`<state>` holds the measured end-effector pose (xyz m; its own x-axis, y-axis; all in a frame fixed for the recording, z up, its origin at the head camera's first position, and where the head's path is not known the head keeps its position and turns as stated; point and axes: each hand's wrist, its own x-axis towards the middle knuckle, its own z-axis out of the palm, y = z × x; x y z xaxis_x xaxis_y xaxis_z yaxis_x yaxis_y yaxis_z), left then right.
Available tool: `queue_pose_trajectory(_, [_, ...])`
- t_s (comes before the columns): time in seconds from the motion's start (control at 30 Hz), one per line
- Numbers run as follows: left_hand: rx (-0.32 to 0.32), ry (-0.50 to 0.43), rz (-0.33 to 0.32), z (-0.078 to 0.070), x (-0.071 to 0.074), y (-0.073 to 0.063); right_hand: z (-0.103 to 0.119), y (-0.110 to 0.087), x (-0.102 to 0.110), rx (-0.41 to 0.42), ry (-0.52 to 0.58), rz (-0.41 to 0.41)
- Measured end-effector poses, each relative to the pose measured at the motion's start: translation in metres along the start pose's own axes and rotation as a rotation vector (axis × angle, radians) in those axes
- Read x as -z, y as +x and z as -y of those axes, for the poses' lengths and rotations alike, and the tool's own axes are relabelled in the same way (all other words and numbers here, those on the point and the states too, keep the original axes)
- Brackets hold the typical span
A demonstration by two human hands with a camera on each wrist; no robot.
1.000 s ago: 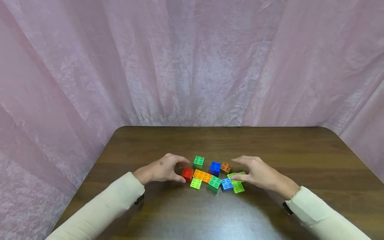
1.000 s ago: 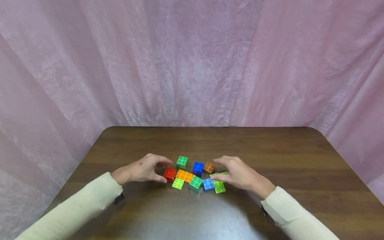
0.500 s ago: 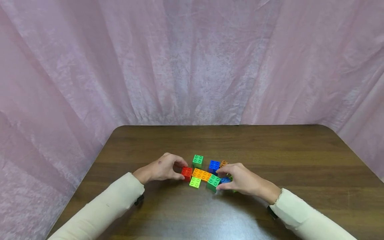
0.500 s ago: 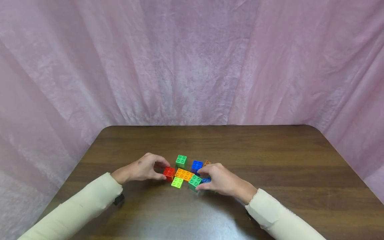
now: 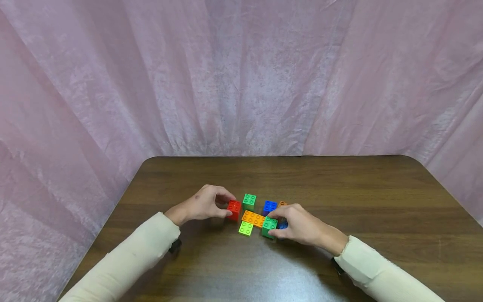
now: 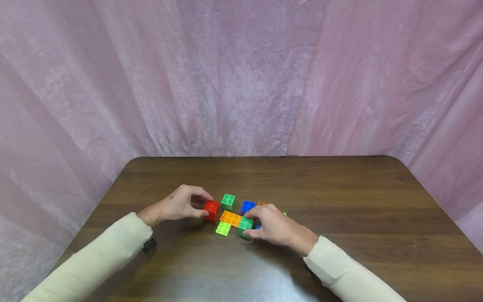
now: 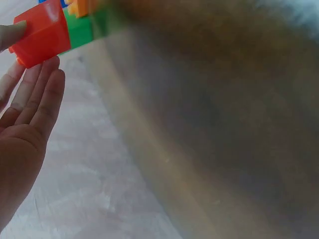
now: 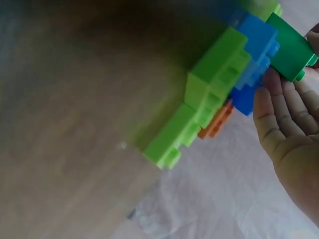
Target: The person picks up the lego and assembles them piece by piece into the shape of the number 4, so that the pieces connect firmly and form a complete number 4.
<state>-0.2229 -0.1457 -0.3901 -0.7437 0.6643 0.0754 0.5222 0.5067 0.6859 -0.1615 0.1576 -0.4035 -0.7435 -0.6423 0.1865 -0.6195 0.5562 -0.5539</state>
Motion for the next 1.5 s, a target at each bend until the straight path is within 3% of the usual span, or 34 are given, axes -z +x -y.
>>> queue_pose_trajectory(0.3, [-0.079, -0.094, -0.113, -0.002, 0.013, 0.013, -0.002, 0.0, 0.026, -0.03, 0.05, -0.1])
queue_pose_trajectory(0.73, [-0.108, -0.091, -0.154, -0.004, 0.001, 0.039, -0.022, 0.003, 0.048, -0.167, 0.079, -0.203])
queue_pose_trajectory(1.17, [-0.018, -0.114, -0.183, -0.005, -0.004, 0.068, -0.039, 0.016, 0.061, -0.19, 0.122, -0.261])
queue_pose_trajectory(1.5, [0.053, -0.079, -0.141, 0.003, -0.014, 0.082, -0.048, 0.027, 0.06, -0.212, 0.202, -0.237])
